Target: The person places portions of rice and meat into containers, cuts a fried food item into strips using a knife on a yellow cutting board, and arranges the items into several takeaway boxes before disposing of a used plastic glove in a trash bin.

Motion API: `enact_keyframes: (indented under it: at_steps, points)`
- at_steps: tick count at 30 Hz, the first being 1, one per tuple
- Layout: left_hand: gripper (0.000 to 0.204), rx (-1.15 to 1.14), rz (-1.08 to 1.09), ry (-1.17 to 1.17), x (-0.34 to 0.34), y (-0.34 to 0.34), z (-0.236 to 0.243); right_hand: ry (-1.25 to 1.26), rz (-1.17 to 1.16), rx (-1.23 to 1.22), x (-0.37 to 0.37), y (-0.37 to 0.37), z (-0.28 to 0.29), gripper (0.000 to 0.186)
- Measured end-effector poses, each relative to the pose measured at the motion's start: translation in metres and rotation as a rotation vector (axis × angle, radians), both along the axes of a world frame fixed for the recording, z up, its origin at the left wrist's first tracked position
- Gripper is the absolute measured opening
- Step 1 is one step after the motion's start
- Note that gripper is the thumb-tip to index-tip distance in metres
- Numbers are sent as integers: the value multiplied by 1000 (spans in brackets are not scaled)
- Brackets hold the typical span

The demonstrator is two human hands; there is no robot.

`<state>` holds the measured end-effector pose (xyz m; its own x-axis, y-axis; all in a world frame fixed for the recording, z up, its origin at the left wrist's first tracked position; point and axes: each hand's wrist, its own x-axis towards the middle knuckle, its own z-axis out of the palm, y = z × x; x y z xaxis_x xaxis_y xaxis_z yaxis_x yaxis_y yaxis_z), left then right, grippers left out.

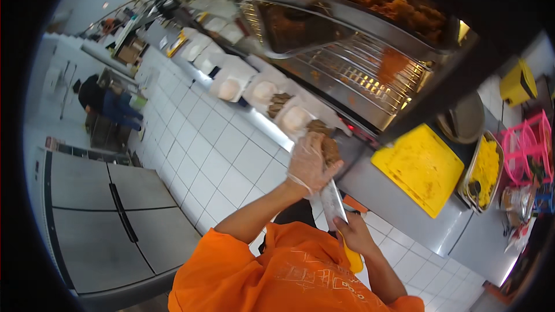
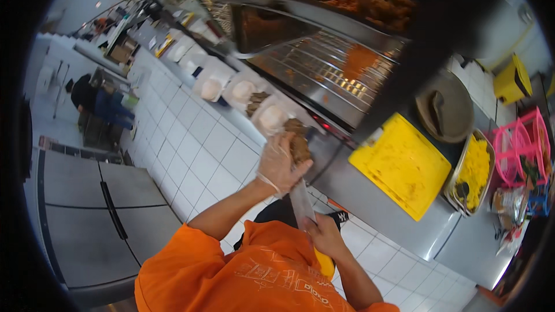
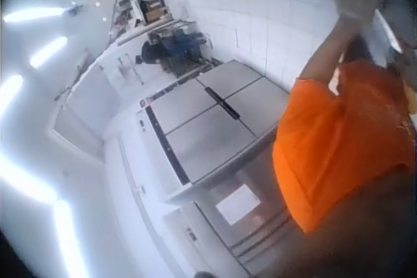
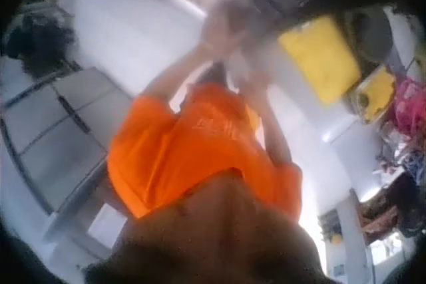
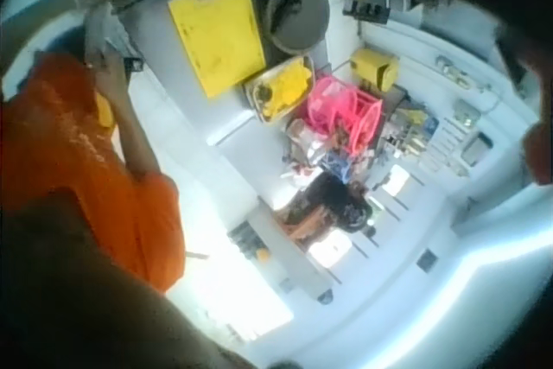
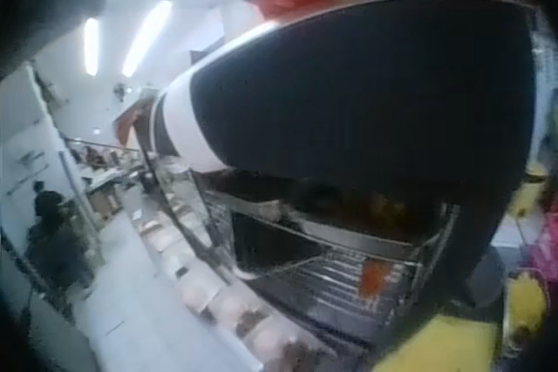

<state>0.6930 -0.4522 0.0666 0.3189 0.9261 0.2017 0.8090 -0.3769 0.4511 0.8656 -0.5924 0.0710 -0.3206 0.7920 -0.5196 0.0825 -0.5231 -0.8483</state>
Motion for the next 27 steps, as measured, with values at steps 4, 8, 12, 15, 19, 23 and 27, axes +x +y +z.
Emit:
enact_keyframes:
  at_steps: [4, 8, 12, 15, 19, 23, 27]
  points:
    - [71, 59, 197, -41, -121, 69, 3, -78, 202, 43, -102, 99, -8, 30]
    - [63, 148, 256, -5, -225, 164, -22, -18, 211, 63, -198, 194, -7, 29]
    - [52, 53, 305, 52, -273, 211, -68, -38, 137, -108, -226, 206, -23, 27]
    - [44, 106, 297, 45, -290, 219, -95, -58, 169, -161, -194, 164, -9, 26]
    - [33, 32, 256, -49, -287, 221, -89, -171, -58, -258, -158, 87, 7, 25]
    - [28, 185, 326, -70, -316, 242, -123, -317, -270, 61, -134, 15, 4, 22]
    - [18, -410, 424, -1274, -339, 214, -91, -1096, -486, 145, -90, -60, -48, 17]
